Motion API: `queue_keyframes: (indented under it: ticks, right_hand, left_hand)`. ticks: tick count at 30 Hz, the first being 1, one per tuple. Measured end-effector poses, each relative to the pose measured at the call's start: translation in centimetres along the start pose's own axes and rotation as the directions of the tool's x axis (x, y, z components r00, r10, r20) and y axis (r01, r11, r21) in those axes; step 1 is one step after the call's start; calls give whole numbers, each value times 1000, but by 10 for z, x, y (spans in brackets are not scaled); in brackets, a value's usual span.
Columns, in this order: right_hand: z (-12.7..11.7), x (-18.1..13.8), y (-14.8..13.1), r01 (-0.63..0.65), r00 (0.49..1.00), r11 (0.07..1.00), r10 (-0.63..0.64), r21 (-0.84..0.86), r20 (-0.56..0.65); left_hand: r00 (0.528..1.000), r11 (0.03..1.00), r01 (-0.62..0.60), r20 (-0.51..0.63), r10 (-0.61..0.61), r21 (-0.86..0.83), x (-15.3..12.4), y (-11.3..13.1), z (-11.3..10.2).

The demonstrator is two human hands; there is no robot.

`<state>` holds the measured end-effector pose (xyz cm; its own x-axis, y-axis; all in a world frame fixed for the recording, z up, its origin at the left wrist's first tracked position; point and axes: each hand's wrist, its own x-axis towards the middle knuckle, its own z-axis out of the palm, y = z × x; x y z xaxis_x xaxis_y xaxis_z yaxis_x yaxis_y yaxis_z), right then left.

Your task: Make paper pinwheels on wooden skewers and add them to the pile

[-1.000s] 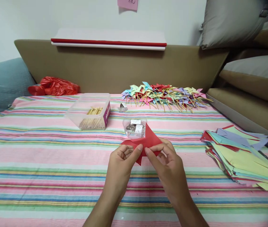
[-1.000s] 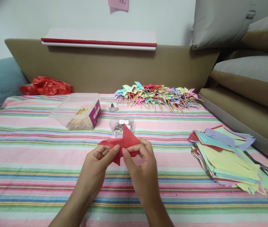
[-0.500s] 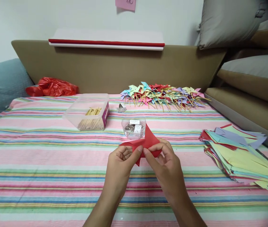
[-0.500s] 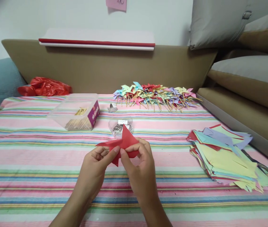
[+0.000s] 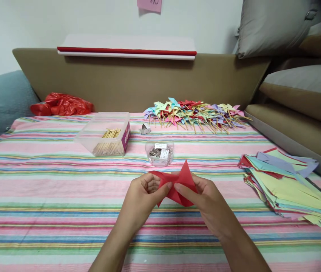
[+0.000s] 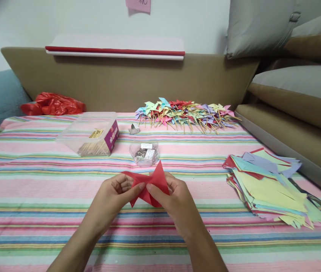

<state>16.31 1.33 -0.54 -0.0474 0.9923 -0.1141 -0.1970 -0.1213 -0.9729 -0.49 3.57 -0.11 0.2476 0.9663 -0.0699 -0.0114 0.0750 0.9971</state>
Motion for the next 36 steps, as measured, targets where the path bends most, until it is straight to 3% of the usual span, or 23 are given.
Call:
queue_keyframes:
  ticks: [6,9,16,21,26,36]
  right_hand:
    - [-2,3,5,47,998,984,-53,-174,-29]
    - [1,4,7,47,998,980,-54,-196,-31]
    - [13,6,10,90,979,975,-49,202,-200]
    - [22,7,11,127,969,924,-38,361,-243]
    - [33,5,14,124,973,898,-26,423,-229]
    - [43,3,16,92,984,870,-4,485,-178]
  left_hand:
    - [994,999,36,106,-36,-2,2,3,-4]
    - [995,998,42,95,-39,-35,3,6,-8]
    - [999,974,10,-28,-17,-225,1,5,-7]
    - [999,950,39,20,-34,-309,-1,0,10]
    - [998,935,8,-60,-32,-354,-2,-3,24]
    - [980,948,-20,-193,-44,-319,-1,-7,20]
